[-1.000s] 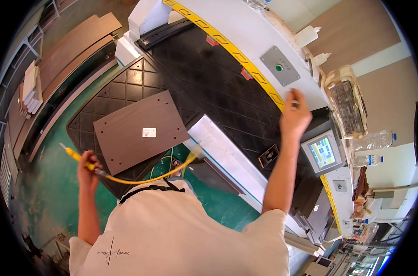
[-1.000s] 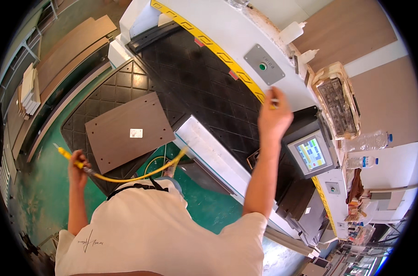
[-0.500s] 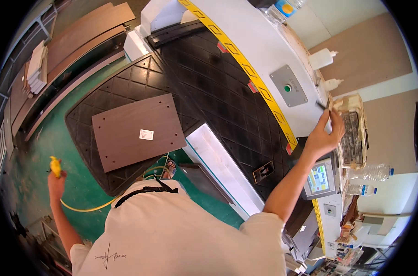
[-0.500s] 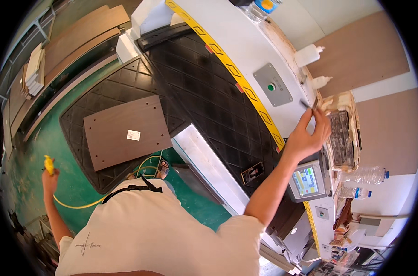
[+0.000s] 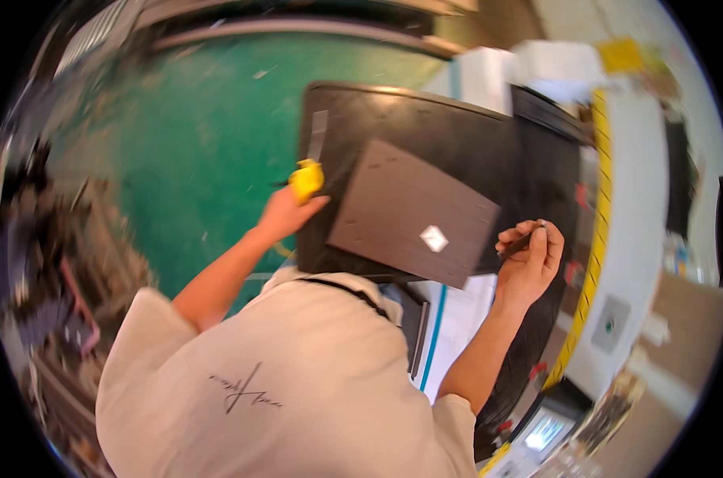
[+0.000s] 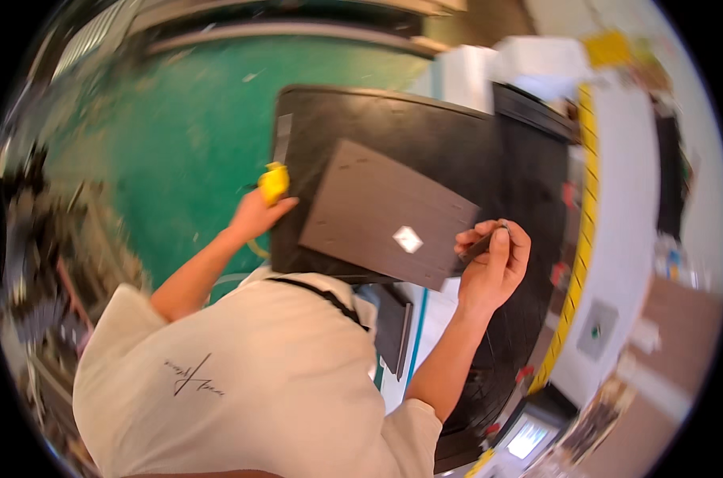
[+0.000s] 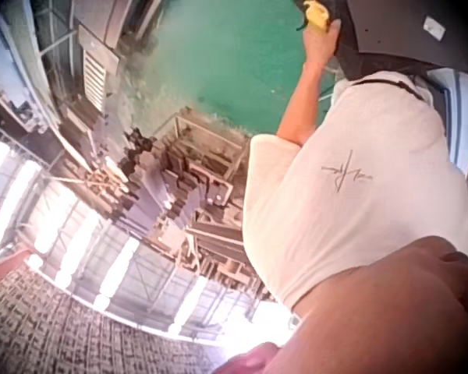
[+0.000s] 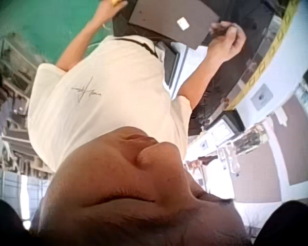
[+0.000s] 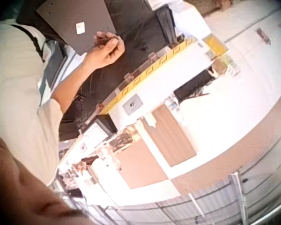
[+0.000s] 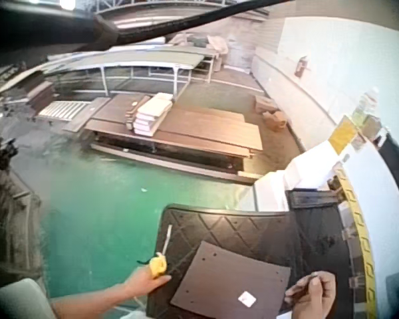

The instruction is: The person uses a yellow air blow gun to clean the surface of rectangular brown wood panels. They pick up a panel, blow air across it, and then place it on a stack. The person repeats this process for several panels in a workshop setting.

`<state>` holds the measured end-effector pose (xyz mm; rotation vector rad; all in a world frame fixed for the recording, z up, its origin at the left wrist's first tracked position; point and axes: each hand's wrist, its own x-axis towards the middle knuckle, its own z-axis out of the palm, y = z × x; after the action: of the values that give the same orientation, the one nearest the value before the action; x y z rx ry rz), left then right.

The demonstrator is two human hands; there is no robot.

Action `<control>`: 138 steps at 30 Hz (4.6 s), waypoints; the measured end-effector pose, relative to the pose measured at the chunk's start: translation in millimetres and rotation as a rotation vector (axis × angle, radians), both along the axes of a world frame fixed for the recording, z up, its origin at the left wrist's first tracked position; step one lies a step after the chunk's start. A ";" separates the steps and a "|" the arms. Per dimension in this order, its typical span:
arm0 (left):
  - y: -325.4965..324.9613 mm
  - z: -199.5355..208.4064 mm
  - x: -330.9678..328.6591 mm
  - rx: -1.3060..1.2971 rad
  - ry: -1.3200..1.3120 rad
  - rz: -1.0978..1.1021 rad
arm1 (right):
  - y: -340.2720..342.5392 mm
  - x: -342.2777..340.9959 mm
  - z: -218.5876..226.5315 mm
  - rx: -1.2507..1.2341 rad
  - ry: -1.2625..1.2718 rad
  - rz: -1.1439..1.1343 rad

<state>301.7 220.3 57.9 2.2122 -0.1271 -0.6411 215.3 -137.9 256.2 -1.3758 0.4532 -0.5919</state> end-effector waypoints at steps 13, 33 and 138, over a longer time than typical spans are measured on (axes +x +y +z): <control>-29.0 -32.8 1.6 0.261 0.162 -0.081 | 51.5 200.5 -202.7 -0.805 0.516 0.922; -40.2 -17.1 23.5 0.179 0.519 0.017 | 56.2 261.3 -215.2 -0.720 0.754 1.268; -48.9 -24.7 25.2 0.273 0.409 -0.019 | 63.0 259.0 -205.8 -0.809 0.674 1.312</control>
<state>326.9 171.4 33.3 2.2843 0.1592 -1.1636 474.3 -74.8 50.4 -2.2488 -0.2800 0.8996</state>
